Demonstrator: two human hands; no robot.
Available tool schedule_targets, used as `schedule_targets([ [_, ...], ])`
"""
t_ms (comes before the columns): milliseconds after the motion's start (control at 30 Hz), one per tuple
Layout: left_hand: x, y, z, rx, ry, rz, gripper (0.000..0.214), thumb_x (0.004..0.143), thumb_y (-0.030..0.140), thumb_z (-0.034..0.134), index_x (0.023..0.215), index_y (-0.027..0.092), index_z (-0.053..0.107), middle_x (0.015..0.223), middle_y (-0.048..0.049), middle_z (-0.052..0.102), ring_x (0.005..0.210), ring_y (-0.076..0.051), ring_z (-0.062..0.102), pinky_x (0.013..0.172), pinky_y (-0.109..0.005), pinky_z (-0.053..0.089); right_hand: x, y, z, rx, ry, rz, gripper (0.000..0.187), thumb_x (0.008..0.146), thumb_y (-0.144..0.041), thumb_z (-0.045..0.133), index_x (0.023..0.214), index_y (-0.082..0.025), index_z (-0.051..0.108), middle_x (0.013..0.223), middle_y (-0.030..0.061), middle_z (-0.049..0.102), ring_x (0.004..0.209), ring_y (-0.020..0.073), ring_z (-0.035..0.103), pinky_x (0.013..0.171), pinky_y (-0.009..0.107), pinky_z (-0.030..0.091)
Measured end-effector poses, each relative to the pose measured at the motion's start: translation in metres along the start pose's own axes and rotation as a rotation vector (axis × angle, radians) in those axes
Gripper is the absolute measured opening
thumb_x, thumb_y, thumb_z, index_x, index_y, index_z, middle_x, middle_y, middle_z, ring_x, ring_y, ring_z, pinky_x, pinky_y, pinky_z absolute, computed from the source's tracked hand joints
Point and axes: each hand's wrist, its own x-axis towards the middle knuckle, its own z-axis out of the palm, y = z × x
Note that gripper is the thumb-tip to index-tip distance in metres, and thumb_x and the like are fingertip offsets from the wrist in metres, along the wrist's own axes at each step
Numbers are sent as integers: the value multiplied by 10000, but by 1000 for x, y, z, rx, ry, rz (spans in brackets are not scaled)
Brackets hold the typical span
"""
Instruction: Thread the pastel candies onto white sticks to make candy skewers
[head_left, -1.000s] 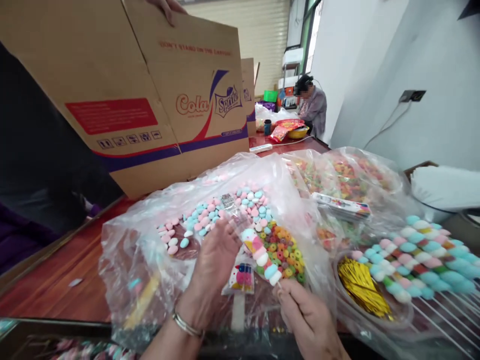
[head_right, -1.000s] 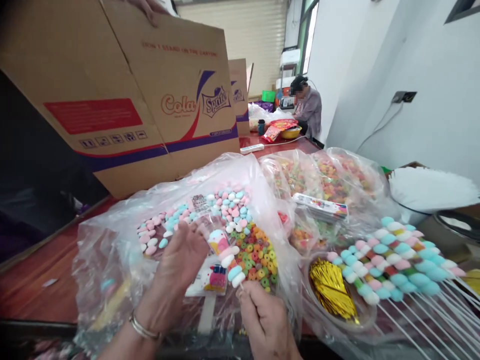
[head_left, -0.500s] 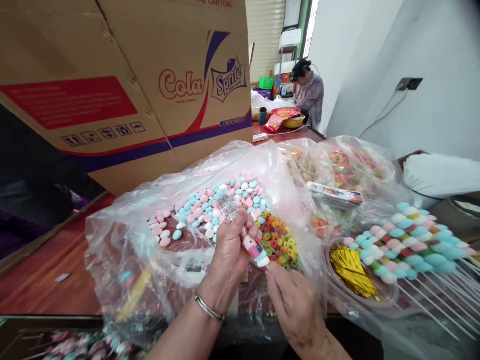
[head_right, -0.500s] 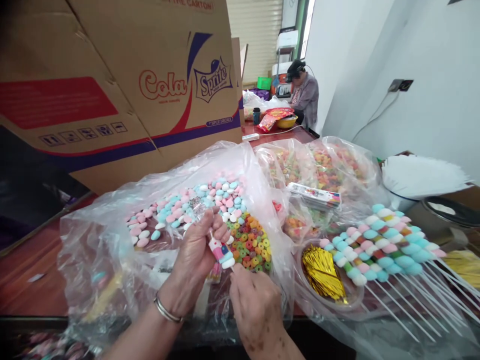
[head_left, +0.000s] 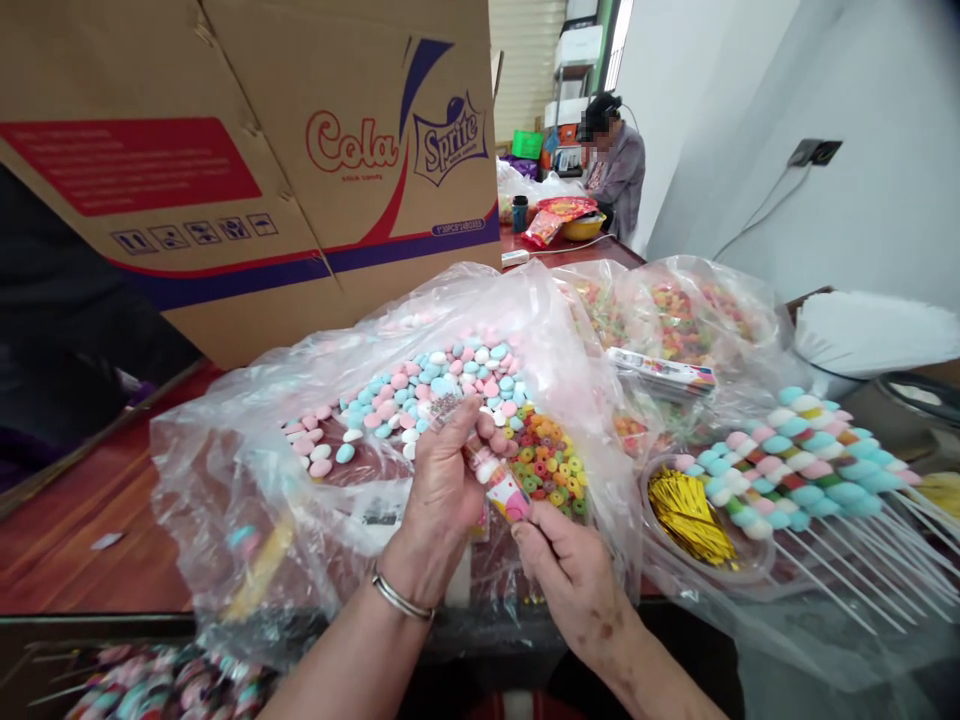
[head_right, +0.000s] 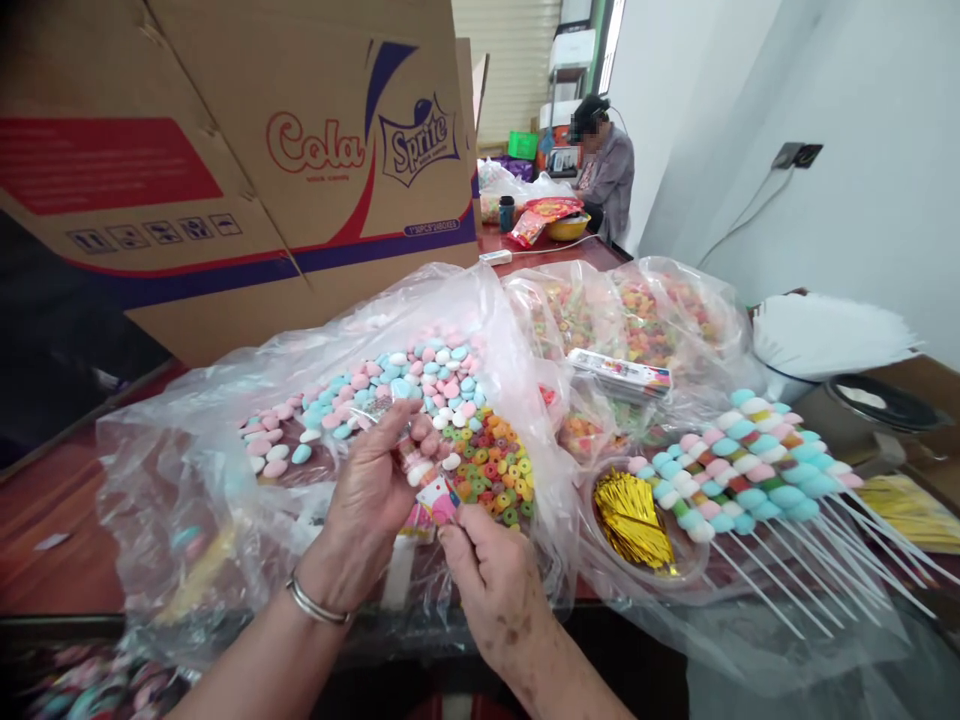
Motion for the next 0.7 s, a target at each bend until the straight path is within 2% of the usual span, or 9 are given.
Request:
schedule_targets([
  [100, 4, 2, -3, -52, 18, 40, 219, 709, 203, 769, 672, 145, 562, 558, 62, 520, 450, -63, 492, 478, -210, 469, -6, 0, -3, -143, 40, -115, 229, 963, -317, 393, 912, -187, 574, 619, -25, 536, 548, 112, 496, 519, 206, 364],
  [200, 2, -6, -5, -71, 32, 41, 253, 711, 182, 765, 650, 154, 521, 528, 76, 469, 419, -48, 436, 424, -185, 417, -9, 2, -2, -273, 126, -248, 282, 976, -244, 338, 841, -174, 576, 569, -23, 510, 497, 108, 476, 506, 221, 337],
  [333, -11, -25, -2, -77, -37, -8, 290, 738, 174, 754, 644, 157, 480, 506, 94, 393, 391, -21, 346, 373, -146, 325, -4, 3, 5, -312, 209, -345, 303, 961, -196, 347, 723, -180, 535, 510, -39, 449, 431, 93, 402, 461, 241, 276],
  [533, -20, -37, -1, -60, -82, -26, 330, 751, 216, 757, 642, 168, 449, 510, 86, 400, 397, -29, 349, 366, -151, 310, 2, 4, 11, -200, 202, -271, 293, 962, -236, 351, 725, -185, 516, 538, -36, 451, 461, 95, 403, 464, 228, 303],
  [633, -19, -40, -5, -30, -75, -32, 314, 767, 215, 745, 650, 170, 457, 501, 83, 401, 404, -39, 355, 378, -161, 326, 1, 2, 5, -167, 129, -205, 313, 962, -271, 362, 691, -192, 496, 539, -36, 446, 473, 99, 415, 467, 227, 319],
  [700, -19, -42, -8, -18, -57, -13, 321, 771, 208, 742, 641, 169, 451, 496, 86, 389, 406, -39, 347, 387, -164, 334, 1, 0, -1, -122, 99, -170, 274, 959, -295, 388, 753, -189, 535, 579, -28, 495, 514, 109, 469, 501, 220, 373],
])
